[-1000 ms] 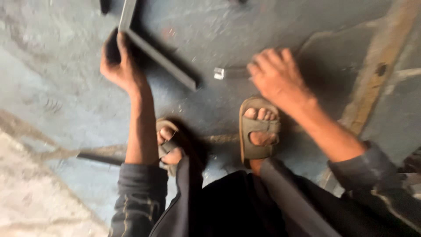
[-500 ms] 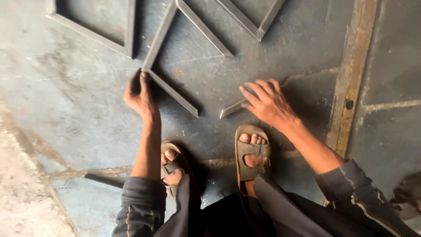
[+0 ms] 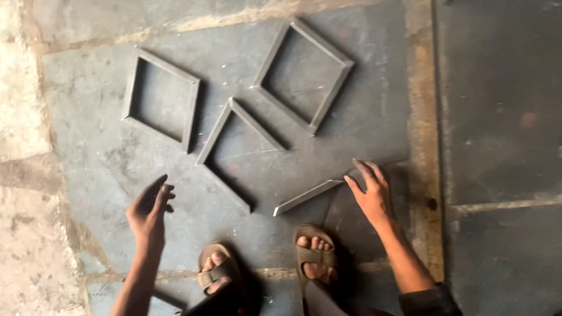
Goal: The person kneels on the workshop floor fitting cut angle-iron pieces into diamond-shaped frames, aligning each corner joint by hand. They use a small square tool to check corners, reposition loose bars, and arrange the completed frames in rows on the floor.
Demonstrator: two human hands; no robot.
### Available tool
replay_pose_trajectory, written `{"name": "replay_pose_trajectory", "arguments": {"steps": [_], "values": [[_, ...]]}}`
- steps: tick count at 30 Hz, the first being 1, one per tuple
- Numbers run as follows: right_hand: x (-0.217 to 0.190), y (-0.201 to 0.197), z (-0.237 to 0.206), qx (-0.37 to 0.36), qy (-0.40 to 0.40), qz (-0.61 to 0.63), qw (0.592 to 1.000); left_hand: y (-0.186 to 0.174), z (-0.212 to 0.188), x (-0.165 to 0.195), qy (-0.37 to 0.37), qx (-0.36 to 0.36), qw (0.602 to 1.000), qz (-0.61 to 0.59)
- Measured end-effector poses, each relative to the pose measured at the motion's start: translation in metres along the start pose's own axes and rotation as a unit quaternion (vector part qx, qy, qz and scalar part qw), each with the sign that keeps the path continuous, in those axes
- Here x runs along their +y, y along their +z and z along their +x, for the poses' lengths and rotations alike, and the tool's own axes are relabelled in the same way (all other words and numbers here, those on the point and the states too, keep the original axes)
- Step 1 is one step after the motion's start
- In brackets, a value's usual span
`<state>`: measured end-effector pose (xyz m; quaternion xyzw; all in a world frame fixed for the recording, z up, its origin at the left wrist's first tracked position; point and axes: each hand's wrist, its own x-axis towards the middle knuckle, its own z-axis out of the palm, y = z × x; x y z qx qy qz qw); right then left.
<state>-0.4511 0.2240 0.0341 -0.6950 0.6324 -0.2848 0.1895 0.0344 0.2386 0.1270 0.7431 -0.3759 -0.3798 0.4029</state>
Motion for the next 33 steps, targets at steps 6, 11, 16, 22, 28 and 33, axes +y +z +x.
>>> {"name": "replay_pose_trajectory", "arguments": {"steps": [6,11,16,22,28,33], "values": [[0.060,-0.007,-0.018,0.076,0.114,0.118,0.984,0.039,-0.037,0.064,-0.075,-0.112,0.991,0.015],[0.063,0.017,0.003,0.027,0.188,0.217,0.958,0.057,-0.063,0.066,-0.066,-0.252,0.965,0.030],[0.050,0.023,0.047,0.081,0.155,0.154,0.972,0.064,-0.049,0.048,-0.056,-0.191,0.979,0.052],[0.088,0.039,0.134,0.167,0.111,0.124,0.972,0.084,0.007,0.036,0.027,-0.165,0.966,0.199],[0.112,0.070,0.194,0.262,0.113,0.104,0.953,0.147,0.109,0.047,0.187,-0.131,0.947,0.227],[0.129,0.073,0.166,0.243,0.175,0.004,0.954,0.190,0.159,0.040,0.242,-0.079,0.945,0.206]]}}
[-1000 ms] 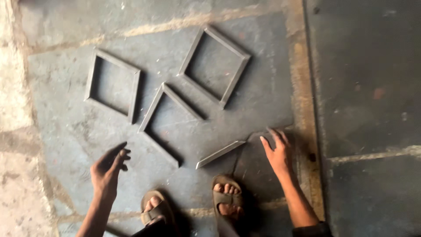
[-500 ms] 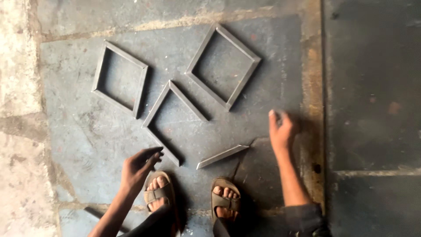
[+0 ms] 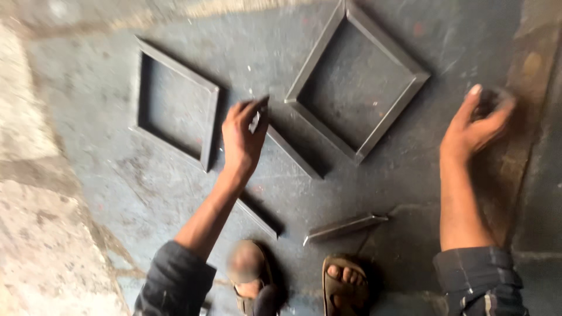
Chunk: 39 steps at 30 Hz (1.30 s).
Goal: The person kneels on the workshop floor fitting cut angle-iron pieces into diamond-shaped frames, aligning each corner joint by hand. They use a small square tool to check corners, reposition loose bars, and arrange the completed frames in rows on the floor.
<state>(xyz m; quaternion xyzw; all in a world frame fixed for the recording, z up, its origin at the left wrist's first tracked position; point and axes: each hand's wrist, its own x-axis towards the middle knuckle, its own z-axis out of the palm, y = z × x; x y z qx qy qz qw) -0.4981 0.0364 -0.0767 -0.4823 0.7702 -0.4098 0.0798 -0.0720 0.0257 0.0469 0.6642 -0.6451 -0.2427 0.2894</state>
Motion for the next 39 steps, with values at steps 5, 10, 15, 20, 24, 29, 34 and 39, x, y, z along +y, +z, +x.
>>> {"name": "replay_pose_trajectory", "arguments": {"steps": [5,10,15,20,24,29,34,39], "values": [[0.035,-0.007,-0.003,-0.030,0.047,0.035,0.998,0.026,0.007,-0.003,0.015,0.012,0.999,0.041],[0.054,-0.019,-0.008,-0.037,-0.025,-0.044,0.998,0.025,-0.003,0.007,-0.027,-0.003,0.999,0.031],[0.052,-0.018,-0.001,-0.039,-0.025,-0.039,0.998,-0.001,-0.010,-0.006,-0.012,0.024,1.000,0.003],[0.037,-0.015,0.008,-0.014,0.028,-0.059,0.998,-0.021,-0.026,-0.013,-0.052,0.062,0.995,-0.063],[0.030,-0.015,0.005,0.002,0.006,-0.122,0.993,-0.013,-0.017,-0.004,-0.065,0.034,0.993,-0.092],[0.024,-0.011,-0.002,-0.011,0.017,-0.164,0.986,0.025,0.043,0.004,0.074,-0.053,0.992,-0.084],[0.010,-0.004,-0.002,-0.027,-0.013,-0.210,0.977,0.079,0.133,0.009,0.142,-0.073,0.974,-0.161],[-0.014,0.001,0.003,-0.005,-0.086,-0.232,0.969,0.103,0.198,0.007,0.215,-0.093,0.959,-0.159]]}}
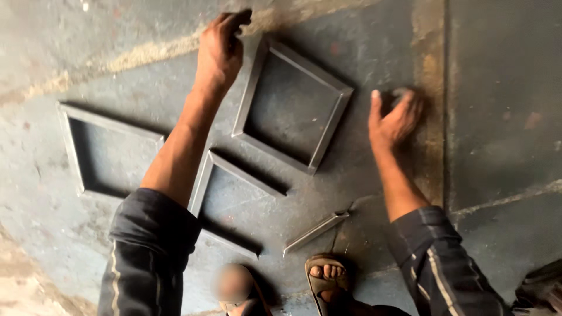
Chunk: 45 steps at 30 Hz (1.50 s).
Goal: The person kneels on the workshop floor fitting cut angle-iron pieces into diamond-shaped frames, aligning each corner joint by hand. They use a small square tool to check corners, reposition loose bars, and arrange the completed frames in rows on the floor.
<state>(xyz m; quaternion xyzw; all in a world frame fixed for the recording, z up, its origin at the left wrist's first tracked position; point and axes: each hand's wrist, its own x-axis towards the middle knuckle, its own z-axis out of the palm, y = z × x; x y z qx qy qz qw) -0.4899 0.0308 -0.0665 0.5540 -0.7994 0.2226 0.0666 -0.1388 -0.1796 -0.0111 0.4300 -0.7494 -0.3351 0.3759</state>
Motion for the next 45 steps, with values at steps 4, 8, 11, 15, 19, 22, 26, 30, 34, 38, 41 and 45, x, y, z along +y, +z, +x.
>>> {"name": "replay_pose_trajectory", "arguments": {"steps": [4,8,11,15,19,22,26,30,34,38,41,45], "values": [[-0.014,-0.009,0.006,-0.029,0.035,0.025,0.999,0.008,0.003,-0.010,0.001,0.000,0.999,0.032],[-0.019,-0.012,0.007,-0.024,0.042,0.018,0.999,0.020,-0.007,-0.011,-0.030,0.022,0.996,0.075],[-0.018,-0.013,0.005,-0.021,0.034,0.026,0.999,0.027,-0.013,-0.014,-0.007,0.061,0.992,0.106],[-0.017,-0.016,0.005,-0.033,0.038,0.020,0.999,0.030,-0.010,-0.014,-0.033,0.059,0.994,0.086],[-0.018,-0.017,0.009,-0.030,0.033,0.035,0.998,0.031,-0.009,-0.012,-0.038,0.065,0.993,0.089],[-0.018,-0.015,0.010,-0.026,0.030,0.046,0.998,0.031,-0.009,-0.012,-0.036,0.066,0.993,0.089],[-0.018,-0.014,0.008,-0.026,0.026,0.028,0.999,0.032,-0.012,-0.011,-0.040,0.072,0.993,0.084],[-0.017,-0.013,0.009,-0.019,0.017,0.033,0.999,0.032,-0.012,-0.011,-0.045,0.063,0.993,0.091],[-0.018,-0.014,0.010,-0.029,0.034,0.040,0.998,0.033,-0.011,-0.011,-0.051,0.063,0.992,0.092],[-0.019,-0.015,0.008,-0.017,0.021,0.036,0.999,0.034,-0.015,-0.012,-0.039,0.060,0.992,0.102],[-0.018,-0.015,0.007,-0.025,0.032,0.055,0.998,0.034,-0.017,-0.014,-0.034,0.065,0.993,0.088],[-0.016,-0.015,0.010,-0.031,0.034,0.058,0.997,0.036,-0.015,-0.014,-0.028,0.074,0.992,0.095]]}}
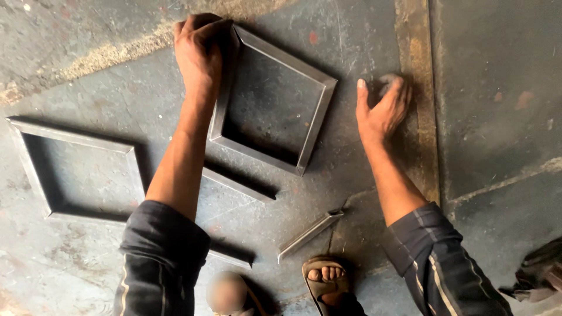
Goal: The person kneels on the workshop floor fitting cut angle-iron pieces into diamond-shaped frames, aligning each corner joint by hand. They use a small square tool to check corners, reposition loose bars, and arrange the completed frames in rows on the floor.
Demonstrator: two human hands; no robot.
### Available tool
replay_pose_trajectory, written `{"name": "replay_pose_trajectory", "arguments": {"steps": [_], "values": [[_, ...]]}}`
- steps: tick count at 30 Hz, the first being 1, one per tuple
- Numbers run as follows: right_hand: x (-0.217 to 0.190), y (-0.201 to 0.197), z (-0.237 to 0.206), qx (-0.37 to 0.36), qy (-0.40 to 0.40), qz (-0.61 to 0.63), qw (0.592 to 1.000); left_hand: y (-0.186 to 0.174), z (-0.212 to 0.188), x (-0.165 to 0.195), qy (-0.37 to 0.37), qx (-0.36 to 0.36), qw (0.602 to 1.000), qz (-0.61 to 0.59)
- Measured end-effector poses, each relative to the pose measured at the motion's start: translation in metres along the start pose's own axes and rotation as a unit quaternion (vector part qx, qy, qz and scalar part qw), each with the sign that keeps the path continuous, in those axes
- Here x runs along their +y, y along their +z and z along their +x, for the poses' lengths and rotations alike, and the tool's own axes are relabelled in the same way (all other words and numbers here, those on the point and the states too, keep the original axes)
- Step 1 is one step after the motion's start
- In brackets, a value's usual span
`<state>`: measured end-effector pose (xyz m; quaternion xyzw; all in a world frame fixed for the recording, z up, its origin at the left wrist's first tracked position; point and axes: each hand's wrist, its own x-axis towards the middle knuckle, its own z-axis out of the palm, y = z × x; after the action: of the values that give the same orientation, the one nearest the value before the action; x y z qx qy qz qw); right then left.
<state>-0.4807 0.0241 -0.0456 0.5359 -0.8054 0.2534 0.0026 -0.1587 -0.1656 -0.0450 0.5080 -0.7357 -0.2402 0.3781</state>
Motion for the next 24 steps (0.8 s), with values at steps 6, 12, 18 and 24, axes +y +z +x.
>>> {"name": "replay_pose_trajectory", "arguments": {"steps": [6,12,18,24], "values": [[0.004,0.003,-0.001,0.016,-0.004,-0.013,1.000,0.000,-0.003,0.000,0.009,-0.005,1.000,-0.004],[0.012,0.009,-0.003,0.034,-0.031,-0.025,0.999,-0.008,-0.010,0.007,-0.043,0.032,0.991,-0.122],[0.016,0.011,-0.004,0.038,-0.029,-0.045,0.998,0.001,0.003,0.009,-0.097,0.006,0.994,-0.042],[0.020,0.011,-0.002,0.002,0.013,-0.012,1.000,0.001,0.015,0.008,-0.082,-0.028,0.996,-0.029]]}}
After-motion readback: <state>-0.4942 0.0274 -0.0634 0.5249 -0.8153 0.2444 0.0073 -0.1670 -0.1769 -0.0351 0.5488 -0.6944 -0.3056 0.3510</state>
